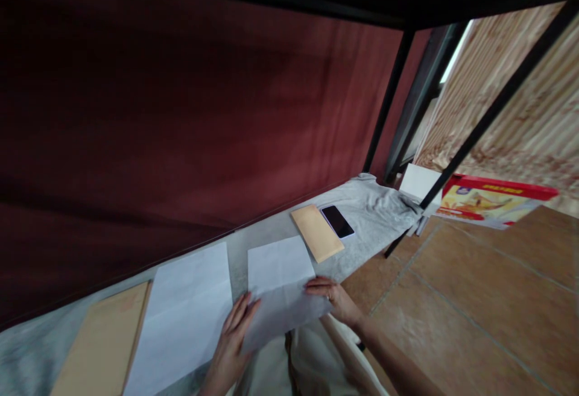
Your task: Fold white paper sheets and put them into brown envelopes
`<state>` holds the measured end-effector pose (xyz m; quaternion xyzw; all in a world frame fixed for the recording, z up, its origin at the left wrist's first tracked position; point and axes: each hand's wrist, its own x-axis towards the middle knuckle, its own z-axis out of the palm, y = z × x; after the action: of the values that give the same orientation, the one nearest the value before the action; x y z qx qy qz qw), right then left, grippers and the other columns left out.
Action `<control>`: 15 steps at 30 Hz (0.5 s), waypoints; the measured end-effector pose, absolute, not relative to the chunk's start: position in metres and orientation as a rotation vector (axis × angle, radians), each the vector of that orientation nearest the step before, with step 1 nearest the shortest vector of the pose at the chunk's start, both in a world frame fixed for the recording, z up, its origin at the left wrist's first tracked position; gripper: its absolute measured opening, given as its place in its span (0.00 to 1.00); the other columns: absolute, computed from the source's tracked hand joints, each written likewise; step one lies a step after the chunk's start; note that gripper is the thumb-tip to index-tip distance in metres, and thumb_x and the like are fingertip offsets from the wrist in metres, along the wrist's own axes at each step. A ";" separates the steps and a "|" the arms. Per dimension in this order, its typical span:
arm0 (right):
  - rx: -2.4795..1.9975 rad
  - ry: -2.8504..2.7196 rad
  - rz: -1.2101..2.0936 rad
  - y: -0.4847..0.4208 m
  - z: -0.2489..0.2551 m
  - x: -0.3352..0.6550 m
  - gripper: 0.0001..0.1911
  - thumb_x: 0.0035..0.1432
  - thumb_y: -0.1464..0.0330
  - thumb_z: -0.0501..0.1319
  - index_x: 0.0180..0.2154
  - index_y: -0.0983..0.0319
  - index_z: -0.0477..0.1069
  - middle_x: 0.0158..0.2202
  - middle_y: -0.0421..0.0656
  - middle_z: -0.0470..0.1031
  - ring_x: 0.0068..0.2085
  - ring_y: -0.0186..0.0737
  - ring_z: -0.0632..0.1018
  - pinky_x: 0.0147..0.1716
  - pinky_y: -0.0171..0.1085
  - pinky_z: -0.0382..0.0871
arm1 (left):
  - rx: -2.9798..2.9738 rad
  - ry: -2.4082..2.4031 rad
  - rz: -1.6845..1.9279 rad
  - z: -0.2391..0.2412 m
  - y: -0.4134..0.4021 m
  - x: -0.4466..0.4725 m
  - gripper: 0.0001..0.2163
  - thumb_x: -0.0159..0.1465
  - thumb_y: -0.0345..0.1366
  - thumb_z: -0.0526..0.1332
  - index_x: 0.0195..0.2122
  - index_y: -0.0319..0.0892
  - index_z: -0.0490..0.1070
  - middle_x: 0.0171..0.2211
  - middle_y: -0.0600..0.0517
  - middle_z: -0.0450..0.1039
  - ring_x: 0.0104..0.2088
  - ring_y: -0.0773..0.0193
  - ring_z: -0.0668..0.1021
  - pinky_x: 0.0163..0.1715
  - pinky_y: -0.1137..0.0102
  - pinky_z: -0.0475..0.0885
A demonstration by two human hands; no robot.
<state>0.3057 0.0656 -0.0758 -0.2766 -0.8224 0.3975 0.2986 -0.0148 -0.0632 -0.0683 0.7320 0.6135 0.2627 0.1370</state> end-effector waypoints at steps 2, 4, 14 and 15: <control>-0.730 -2.135 1.095 0.066 -0.078 0.306 0.15 0.64 0.60 0.61 0.49 0.53 0.79 0.51 0.47 0.79 0.55 0.48 0.77 0.59 0.49 0.66 | 2.152 1.718 0.711 -0.067 -0.056 -0.019 0.36 0.50 0.24 0.57 0.63 0.50 0.68 0.66 0.49 0.63 0.66 0.51 0.65 0.64 0.53 0.65; -0.746 -2.096 1.105 0.066 -0.077 0.306 0.15 0.63 0.60 0.62 0.49 0.54 0.79 0.51 0.48 0.79 0.54 0.48 0.77 0.58 0.49 0.68 | 2.167 1.671 0.685 -0.069 -0.050 -0.021 0.32 0.52 0.25 0.58 0.59 0.51 0.72 0.62 0.51 0.69 0.63 0.53 0.70 0.63 0.56 0.66; -0.829 -2.155 1.061 0.073 -0.082 0.304 0.12 0.62 0.68 0.61 0.44 0.53 0.81 0.47 0.44 0.82 0.53 0.47 0.78 0.59 0.51 0.66 | 2.054 1.686 0.779 -0.079 -0.064 -0.025 0.18 0.64 0.36 0.56 0.52 0.51 0.78 0.55 0.51 0.77 0.56 0.56 0.77 0.58 0.60 0.72; -0.823 -2.164 1.064 0.073 -0.086 0.305 0.13 0.61 0.69 0.61 0.44 0.52 0.81 0.48 0.45 0.81 0.54 0.47 0.77 0.60 0.52 0.64 | 2.103 1.630 0.754 -0.077 -0.065 -0.025 0.19 0.62 0.35 0.57 0.54 0.51 0.76 0.57 0.51 0.75 0.58 0.56 0.75 0.60 0.60 0.70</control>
<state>0.3053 0.0728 -0.0862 -0.3090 -0.8122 0.3992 0.2924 -0.0252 -0.0653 -0.0768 0.7470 0.5789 0.2680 0.1871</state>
